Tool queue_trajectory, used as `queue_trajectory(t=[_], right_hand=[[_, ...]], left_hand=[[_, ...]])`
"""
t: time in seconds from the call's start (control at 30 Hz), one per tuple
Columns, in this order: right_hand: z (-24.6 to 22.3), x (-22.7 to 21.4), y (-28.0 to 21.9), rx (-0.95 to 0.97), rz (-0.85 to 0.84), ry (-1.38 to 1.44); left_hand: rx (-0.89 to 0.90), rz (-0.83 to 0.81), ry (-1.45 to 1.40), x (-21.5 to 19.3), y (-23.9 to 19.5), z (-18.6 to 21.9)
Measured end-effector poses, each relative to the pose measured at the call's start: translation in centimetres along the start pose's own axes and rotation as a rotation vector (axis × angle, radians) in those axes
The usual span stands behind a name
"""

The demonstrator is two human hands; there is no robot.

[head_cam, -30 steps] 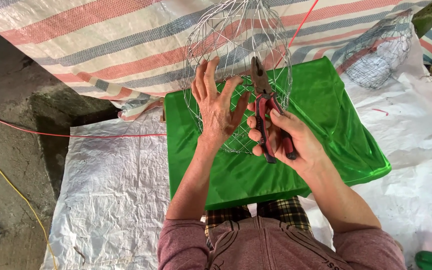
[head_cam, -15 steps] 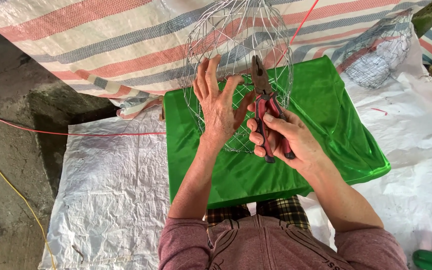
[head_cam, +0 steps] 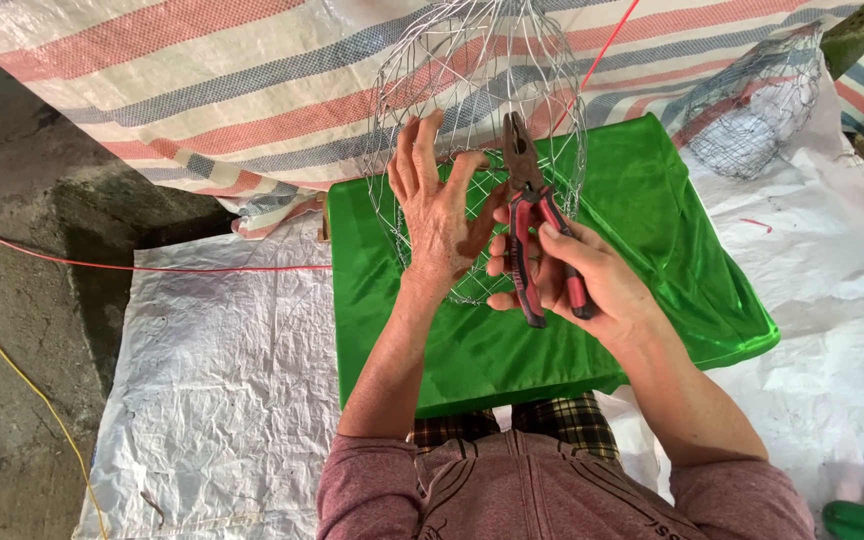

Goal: Using pliers to cut and bend wires on a conical wire mesh structure.

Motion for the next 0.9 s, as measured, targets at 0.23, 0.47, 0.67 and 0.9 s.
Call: queue_trajectory(t=[0.23, 0.47, 0.67, 0.9], right_hand=[[-0.1, -0.7, -1.4, -0.044, -0.087, 0.028], [-0.6, -1.6, -2.6, -0.073, -0.014, -0.041], [-0.2, -1.1, -3.2, -0.048, -0.059, -0.034], [0.3, -1.8, -3.6, 0.016, -0.117, 0.039]], left_hand=[[0.007, 0.004, -0.018, 0.1, 0.0, 0.0], [-0.004, -0.016, -0.028, 0.5, -0.3, -0.3], [0.016, -0.009, -0.007, 0.3, -0.3, -0.3], [0.026, -0.009, -0.015, 0.5, -0.6, -0.5]])
Point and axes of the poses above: each hand's wrist, its own y-axis towards the middle knuckle, its own x-axis out of the palm, z = x × y, the point moved 5 cm from there along y, towards the middle knuckle, and after that the axes turned 11 degrees about x, right-handed, at the moved point
